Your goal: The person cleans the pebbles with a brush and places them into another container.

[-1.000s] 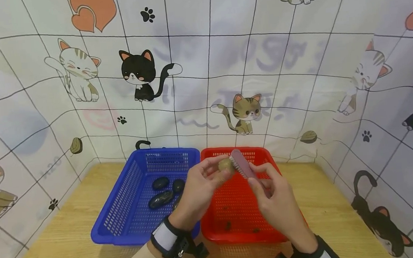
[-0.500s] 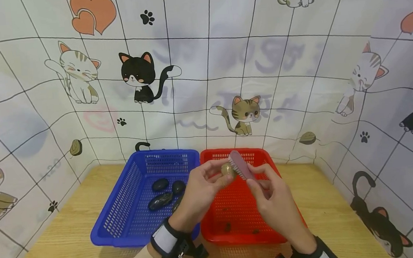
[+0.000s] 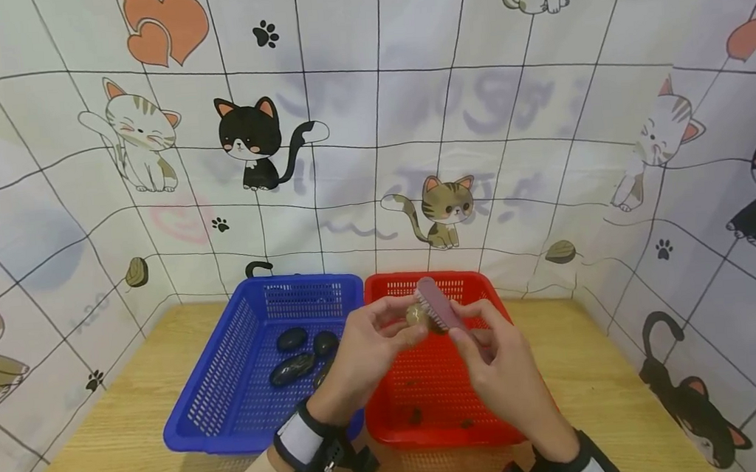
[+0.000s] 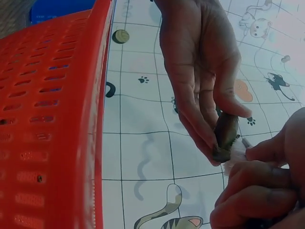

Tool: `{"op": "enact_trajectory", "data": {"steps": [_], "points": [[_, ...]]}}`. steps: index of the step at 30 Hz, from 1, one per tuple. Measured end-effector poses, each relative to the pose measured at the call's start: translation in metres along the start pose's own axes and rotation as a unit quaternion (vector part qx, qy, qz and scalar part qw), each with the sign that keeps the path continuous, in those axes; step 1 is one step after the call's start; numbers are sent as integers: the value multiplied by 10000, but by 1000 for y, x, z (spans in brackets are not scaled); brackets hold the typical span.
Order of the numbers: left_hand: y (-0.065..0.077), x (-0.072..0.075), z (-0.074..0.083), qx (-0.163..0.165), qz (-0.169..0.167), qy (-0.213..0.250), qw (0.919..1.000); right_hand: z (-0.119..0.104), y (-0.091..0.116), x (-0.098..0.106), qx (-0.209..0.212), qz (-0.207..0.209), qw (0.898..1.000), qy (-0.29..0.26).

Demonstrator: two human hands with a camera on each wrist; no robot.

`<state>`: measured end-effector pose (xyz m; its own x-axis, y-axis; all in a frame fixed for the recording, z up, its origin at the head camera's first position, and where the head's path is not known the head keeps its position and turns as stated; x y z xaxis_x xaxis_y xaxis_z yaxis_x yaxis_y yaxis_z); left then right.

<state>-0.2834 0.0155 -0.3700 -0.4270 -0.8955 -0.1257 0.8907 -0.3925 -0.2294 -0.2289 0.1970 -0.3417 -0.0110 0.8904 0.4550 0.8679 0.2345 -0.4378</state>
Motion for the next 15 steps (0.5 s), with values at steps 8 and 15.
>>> {"op": "enact_trajectory", "data": {"steps": [8, 15], "points": [[0, 8, 2, -122, 271, 172, 9994, -9, 2, -3, 28, -192, 9998, 62], [0, 1, 0, -32, -68, -97, 9999, -9, 2, -4, 399, -56, 9991, -91]]}}
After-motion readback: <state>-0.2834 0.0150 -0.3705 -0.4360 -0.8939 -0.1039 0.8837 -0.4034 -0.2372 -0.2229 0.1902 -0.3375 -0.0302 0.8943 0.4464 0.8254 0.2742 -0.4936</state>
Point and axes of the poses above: each hand's wrist, its own y-axis away from the middle knuckle, its own x-axis out of the back of the hand, z = x × y, the point moved 4 cm from there along -y, towards the middle knuckle, and after that the axes turned 6 degrees about -z, right-handed, at the moved point
